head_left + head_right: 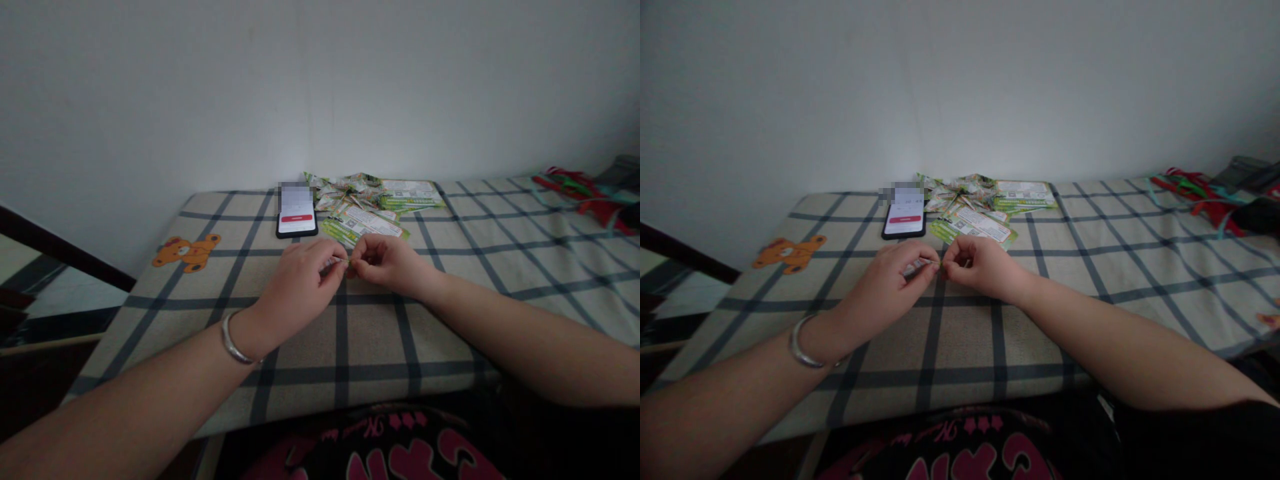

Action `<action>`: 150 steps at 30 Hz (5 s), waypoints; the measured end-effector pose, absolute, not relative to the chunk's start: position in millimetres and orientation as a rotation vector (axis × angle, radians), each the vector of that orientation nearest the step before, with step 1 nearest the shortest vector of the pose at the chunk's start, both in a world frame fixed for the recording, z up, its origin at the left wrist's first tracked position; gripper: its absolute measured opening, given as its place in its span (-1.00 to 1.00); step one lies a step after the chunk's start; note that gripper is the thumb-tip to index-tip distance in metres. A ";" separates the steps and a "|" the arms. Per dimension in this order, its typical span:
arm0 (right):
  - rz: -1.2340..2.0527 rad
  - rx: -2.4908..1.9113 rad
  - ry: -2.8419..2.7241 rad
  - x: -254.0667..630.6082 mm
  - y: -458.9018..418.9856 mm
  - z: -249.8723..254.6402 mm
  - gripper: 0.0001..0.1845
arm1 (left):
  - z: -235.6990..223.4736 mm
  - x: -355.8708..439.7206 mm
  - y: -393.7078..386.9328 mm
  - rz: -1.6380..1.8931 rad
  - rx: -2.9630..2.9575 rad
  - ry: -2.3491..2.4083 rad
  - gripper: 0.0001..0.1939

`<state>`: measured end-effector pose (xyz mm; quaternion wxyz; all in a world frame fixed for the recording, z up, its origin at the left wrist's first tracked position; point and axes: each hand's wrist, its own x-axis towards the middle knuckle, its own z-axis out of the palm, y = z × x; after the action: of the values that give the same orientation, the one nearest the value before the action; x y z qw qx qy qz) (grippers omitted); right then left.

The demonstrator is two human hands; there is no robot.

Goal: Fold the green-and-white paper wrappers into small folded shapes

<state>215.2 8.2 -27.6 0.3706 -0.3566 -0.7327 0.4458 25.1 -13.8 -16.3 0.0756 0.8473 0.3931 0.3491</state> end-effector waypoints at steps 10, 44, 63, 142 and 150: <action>0.853 -1.059 -1.983 209.8 -1.6 -26.0 -0.94 | -17.4 26.8 -13.0 1.067 2.499 1.191 -0.92; 1.255 -0.886 -1.802 215.9 5.7 -26.2 -0.92 | -10.7 25.8 -11.6 1.034 1.940 1.096 -0.93; 1.098 -0.865 -1.836 215.2 5.2 -31.3 -0.90 | -16.8 24.4 -3.9 1.001 1.816 1.005 -0.95; 0.656 -0.925 -2.008 222.5 12.2 -32.7 -0.65 | -36.7 14.7 12.6 0.939 2.016 0.936 -0.57; 0.547 -0.947 -2.070 227.5 19.3 -37.5 -0.68 | -31.9 9.7 17.1 0.873 2.198 1.045 -0.63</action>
<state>227.5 19.3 -37.5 0.3896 -0.3724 -0.8144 0.2150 9.7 17.1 -31.9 0.2747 0.8174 0.3886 0.3246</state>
